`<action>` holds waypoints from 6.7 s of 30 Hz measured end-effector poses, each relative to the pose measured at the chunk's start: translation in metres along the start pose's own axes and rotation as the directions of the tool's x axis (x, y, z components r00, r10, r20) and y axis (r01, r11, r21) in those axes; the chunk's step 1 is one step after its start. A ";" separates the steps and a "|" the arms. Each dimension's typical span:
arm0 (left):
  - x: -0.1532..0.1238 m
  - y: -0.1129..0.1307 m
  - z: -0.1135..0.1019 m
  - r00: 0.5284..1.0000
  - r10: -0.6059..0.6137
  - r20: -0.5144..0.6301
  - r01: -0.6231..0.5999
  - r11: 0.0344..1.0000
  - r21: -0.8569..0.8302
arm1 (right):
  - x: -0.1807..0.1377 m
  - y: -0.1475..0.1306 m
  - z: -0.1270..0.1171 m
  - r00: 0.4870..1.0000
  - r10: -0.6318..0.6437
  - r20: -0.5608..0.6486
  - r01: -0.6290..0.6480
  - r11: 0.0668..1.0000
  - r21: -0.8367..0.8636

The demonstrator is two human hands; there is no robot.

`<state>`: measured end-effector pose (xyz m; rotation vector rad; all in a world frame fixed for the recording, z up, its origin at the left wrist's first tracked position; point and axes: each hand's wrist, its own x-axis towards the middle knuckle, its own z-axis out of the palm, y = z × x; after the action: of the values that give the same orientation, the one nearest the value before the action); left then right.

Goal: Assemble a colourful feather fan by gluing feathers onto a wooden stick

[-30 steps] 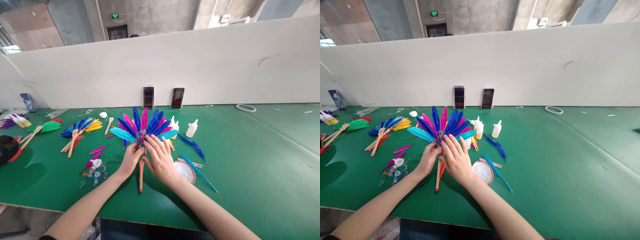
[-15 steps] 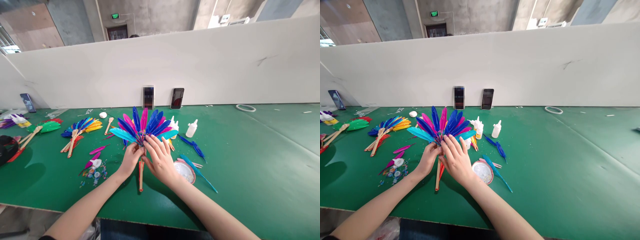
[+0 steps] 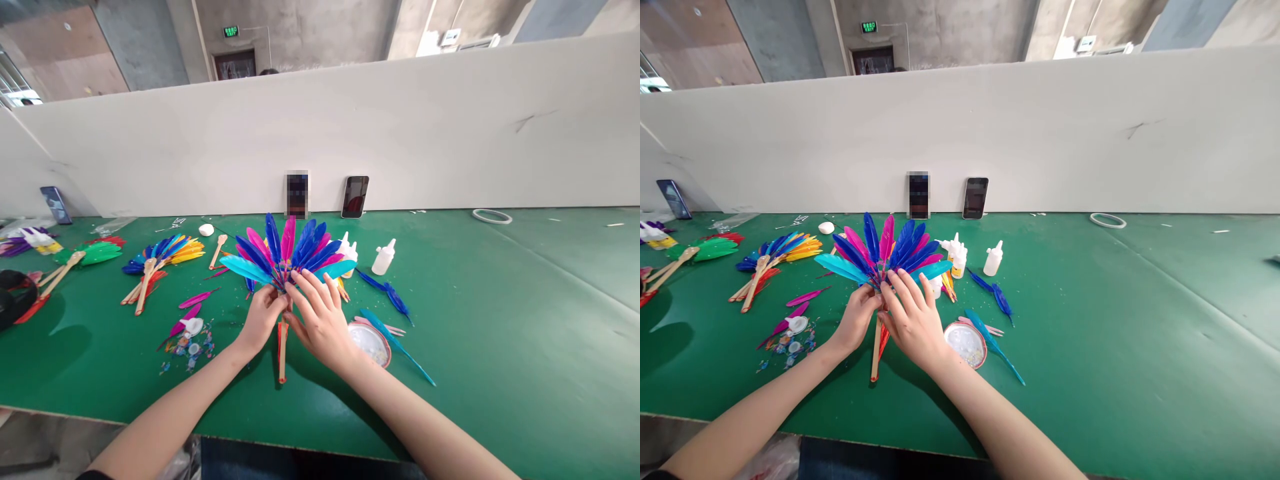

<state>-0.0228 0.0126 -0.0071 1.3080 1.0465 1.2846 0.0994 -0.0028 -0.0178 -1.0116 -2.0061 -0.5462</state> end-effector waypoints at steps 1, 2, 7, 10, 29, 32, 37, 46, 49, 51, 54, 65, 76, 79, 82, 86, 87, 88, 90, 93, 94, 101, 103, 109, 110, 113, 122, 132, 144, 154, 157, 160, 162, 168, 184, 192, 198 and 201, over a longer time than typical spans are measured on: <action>0.000 0.000 0.000 1.000 0.002 0.001 -0.002 1.000 0.000 | 0.000 0.000 0.000 1.000 0.000 -0.001 0.000 1.000 -0.002; 0.000 0.000 0.000 1.000 0.004 0.002 -0.004 1.000 0.001 | 0.000 0.000 0.000 1.000 0.001 0.000 -0.001 1.000 -0.004; 0.000 -0.001 -0.002 1.000 0.008 0.004 -0.008 1.000 0.005 | 0.000 0.000 0.000 1.000 0.003 0.003 -0.003 1.000 -0.004; -0.001 0.000 -0.002 1.000 0.012 0.001 -0.012 1.000 0.005 | 0.000 0.001 0.000 1.000 0.001 0.003 -0.001 1.000 0.009; 0.001 -0.003 -0.001 1.000 -0.013 0.018 0.014 0.995 -0.096 | 0.000 0.000 -0.001 1.000 0.004 -0.002 -0.004 1.000 0.012; 0.001 -0.003 -0.002 1.000 -0.017 0.024 0.019 0.996 -0.086 | 0.000 0.000 -0.001 1.000 0.004 -0.011 -0.004 1.000 0.015; 0.001 -0.002 -0.001 0.999 -0.047 0.017 0.048 0.998 -0.034 | 0.001 0.003 -0.003 0.998 0.006 -0.066 -0.002 0.998 0.069; -0.001 0.002 -0.001 0.974 -0.048 0.221 0.029 0.996 0.086 | 0.008 0.044 -0.015 0.832 0.462 -0.308 -0.362 0.872 0.331; -0.001 0.003 -0.001 0.959 -0.074 0.272 0.047 0.994 0.103 | 0.010 0.058 -0.022 0.789 0.571 -0.227 -0.462 0.794 0.395; -0.002 0.002 -0.001 0.953 -0.080 0.291 0.052 0.993 0.104 | 0.012 0.063 -0.026 0.768 0.630 -0.113 -0.519 0.717 0.465; -0.002 0.001 -0.002 0.952 -0.073 0.298 0.044 0.993 0.105 | 0.014 0.063 -0.030 0.739 0.669 0.084 -0.588 0.579 0.564; -0.003 0.002 -0.001 0.944 -0.094 0.315 0.062 0.992 0.110 | 0.014 0.054 -0.028 0.690 0.695 0.202 -0.622 0.426 0.657; -0.002 0.001 -0.001 0.947 -0.085 0.311 0.054 0.993 0.108 | 0.015 0.057 -0.026 0.691 0.685 0.231 -0.641 0.435 0.632; -0.002 0.001 -0.001 0.950 -0.101 0.296 0.078 0.993 0.089 | 0.014 0.058 -0.022 0.690 0.705 0.164 -0.622 0.462 0.632; -0.002 0.001 0.000 0.958 -0.102 0.268 0.087 0.994 0.069 | 0.012 0.056 -0.021 0.679 0.734 -0.014 -0.568 0.537 0.624; -0.001 -0.003 0.000 0.967 -0.103 0.232 0.094 0.994 0.047 | 0.010 0.048 -0.023 0.781 0.540 -0.313 -0.429 0.828 0.361; 0.000 -0.004 -0.001 0.969 -0.105 0.225 0.099 0.994 0.040 | 0.009 0.045 -0.023 0.835 0.442 -0.329 -0.361 0.890 0.280; 0.000 -0.005 -0.001 0.970 -0.105 0.218 0.101 0.994 0.032 | 0.008 0.041 -0.022 0.888 0.343 -0.307 -0.284 0.933 0.220; 0.001 -0.006 -0.001 0.976 -0.096 0.194 0.095 0.995 0.012 | 0.007 0.032 -0.019 0.969 0.157 -0.190 -0.122 0.976 0.182; 0.002 -0.006 0.000 0.987 -0.082 0.135 0.085 0.996 -0.012 | 0.005 0.021 -0.013 0.997 -0.013 -0.072 0.025 0.986 0.164; 0.001 -0.005 0.000 0.990 -0.076 0.116 0.077 0.997 -0.011 | 0.004 0.018 -0.011 0.998 -0.038 -0.046 0.044 0.987 0.152; -0.002 0.000 0.000 0.993 -0.036 0.113 0.036 0.999 -0.002 | 0.004 0.014 -0.009 0.998 -0.060 -0.027 0.063 0.993 0.104; -0.002 0.002 0.000 0.994 -0.030 0.108 0.031 1.000 -0.006 | 0.004 0.014 -0.009 0.998 -0.056 -0.020 0.057 0.993 0.101; -0.002 0.003 0.000 0.993 -0.054 0.104 0.057 0.998 -0.029 | 0.004 0.013 -0.009 0.998 -0.057 -0.009 0.057 0.991 0.125; -0.002 0.003 0.000 0.993 -0.054 0.104 0.057 0.998 -0.031 | 0.004 0.013 -0.008 0.998 -0.057 -0.009 0.058 0.990 0.127; -0.001 0.001 0.000 0.994 -0.044 0.099 0.048 0.998 -0.034 | 0.003 0.013 -0.008 0.998 -0.063 -0.017 0.065 0.989 0.130; -0.001 0.004 0.001 0.995 -0.040 0.088 0.044 0.998 -0.040 | 0.003 0.012 -0.008 0.998 -0.045 -0.038 0.049 0.993 0.107; -0.001 0.000 -0.001 0.994 -0.034 0.105 0.038 0.999 -0.039 | 0.003 0.012 -0.007 0.998 -0.045 -0.040 0.049 0.994 0.100; -0.002 0.001 -0.001 0.994 -0.029 0.106 0.032 0.999 -0.022 | 0.003 0.011 -0.008 0.998 -0.036 -0.050 0.041 0.994 0.100; -0.002 0.002 0.001 0.995 -0.040 0.092 0.041 0.999 -0.015 | 0.003 0.011 -0.007 0.999 -0.023 -0.042 0.027 0.994 0.101; -0.001 0.002 0.001 0.995 -0.044 0.089 0.044 0.999 0.003 | 0.003 0.010 -0.006 0.999 -0.017 -0.047 0.022 0.994 0.109; -0.001 0.003 0.001 0.994 -0.049 0.094 0.049 0.999 0.003 | 0.003 0.010 -0.006 0.999 -0.021 -0.050 0.026 0.995 0.099; -0.001 0.003 0.001 0.995 -0.043 0.095 0.044 0.999 0.000 | 0.002 0.010 -0.006 0.998 -0.030 -0.053 0.035 0.996 0.083; -0.002 0.005 0.001 0.994 -0.035 0.102 0.035 0.999 -0.007 | 0.003 0.010 -0.006 0.997 -0.041 -0.064 0.045 0.997 0.070; -0.001 0.003 0.001 0.994 -0.034 0.101 0.034 0.999 0.001 | 0.001 0.009 -0.005 0.998 -0.037 -0.057 0.041 0.997 0.069; -0.002 0.003 0.000 0.995 -0.042 0.092 0.042 0.999 -0.003 | 0.001 0.009 -0.005 0.998 -0.034 -0.058 0.038 0.997 0.074; -0.001 0.001 0.000 0.995 -0.045 0.093 0.046 0.999 -0.005 | 0.001 0.010 -0.005 0.999 -0.031 -0.041 0.035 0.995 0.092; -0.001 0.002 0.000 0.994 -0.049 0.094 0.050 0.999 -0.004 | 0.002 0.009 -0.004 0.998 -0.014 -0.060 0.022 0.991 0.129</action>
<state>-0.0227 0.0110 -0.0051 1.3176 1.0022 1.1771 0.1082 0.0003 -0.0136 -0.8898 -1.9736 -0.4445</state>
